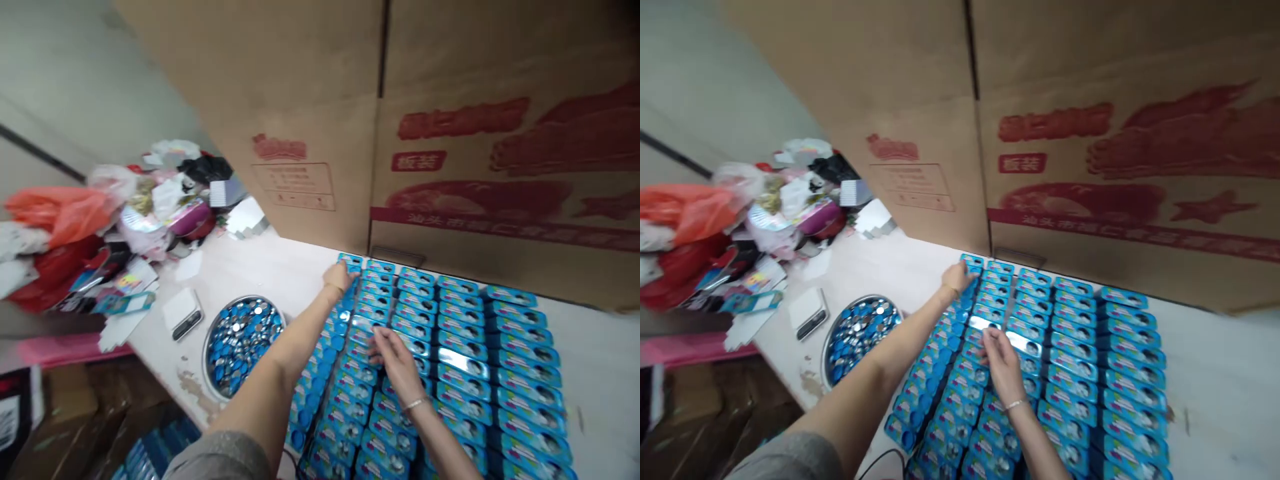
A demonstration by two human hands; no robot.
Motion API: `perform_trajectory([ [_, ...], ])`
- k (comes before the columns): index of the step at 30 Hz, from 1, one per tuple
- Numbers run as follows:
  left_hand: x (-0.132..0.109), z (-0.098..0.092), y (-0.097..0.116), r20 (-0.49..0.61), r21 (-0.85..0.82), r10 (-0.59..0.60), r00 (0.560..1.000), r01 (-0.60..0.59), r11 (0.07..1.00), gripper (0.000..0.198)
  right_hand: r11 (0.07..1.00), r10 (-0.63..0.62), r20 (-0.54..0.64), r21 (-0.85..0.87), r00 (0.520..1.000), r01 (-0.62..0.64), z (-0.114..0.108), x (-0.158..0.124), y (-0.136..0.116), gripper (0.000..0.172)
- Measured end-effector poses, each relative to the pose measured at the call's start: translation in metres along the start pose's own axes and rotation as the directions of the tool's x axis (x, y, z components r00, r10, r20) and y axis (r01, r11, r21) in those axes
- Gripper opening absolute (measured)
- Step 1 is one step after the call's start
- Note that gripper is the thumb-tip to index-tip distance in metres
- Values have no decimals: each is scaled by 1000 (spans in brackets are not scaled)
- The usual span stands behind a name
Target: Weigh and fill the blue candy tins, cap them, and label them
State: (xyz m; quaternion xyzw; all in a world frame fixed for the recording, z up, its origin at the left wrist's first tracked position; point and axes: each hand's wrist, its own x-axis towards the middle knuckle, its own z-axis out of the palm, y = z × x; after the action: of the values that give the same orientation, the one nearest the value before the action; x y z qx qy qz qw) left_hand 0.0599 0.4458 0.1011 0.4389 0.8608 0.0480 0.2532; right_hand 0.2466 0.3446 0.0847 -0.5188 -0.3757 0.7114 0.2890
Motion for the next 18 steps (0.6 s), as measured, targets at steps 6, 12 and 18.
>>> perform_trajectory([
  [6, -165, 14, -120, -304, -558, 49, 951, -220, 800, 38, 933, -215, 159, -258, 964, 250, 45, -56, 17, 48],
  [12, -308, 22, -279, -336, -747, -431, 838, 41, 663, 50, 649, -260, 711, -372, 653, 663, 177, -74, 42, 59],
  [18, -377, 97, -341, -131, -883, -589, 797, 177, 435, 49, -43, 251, 745, -629, 618, 776, 252, -66, 121, 94],
])
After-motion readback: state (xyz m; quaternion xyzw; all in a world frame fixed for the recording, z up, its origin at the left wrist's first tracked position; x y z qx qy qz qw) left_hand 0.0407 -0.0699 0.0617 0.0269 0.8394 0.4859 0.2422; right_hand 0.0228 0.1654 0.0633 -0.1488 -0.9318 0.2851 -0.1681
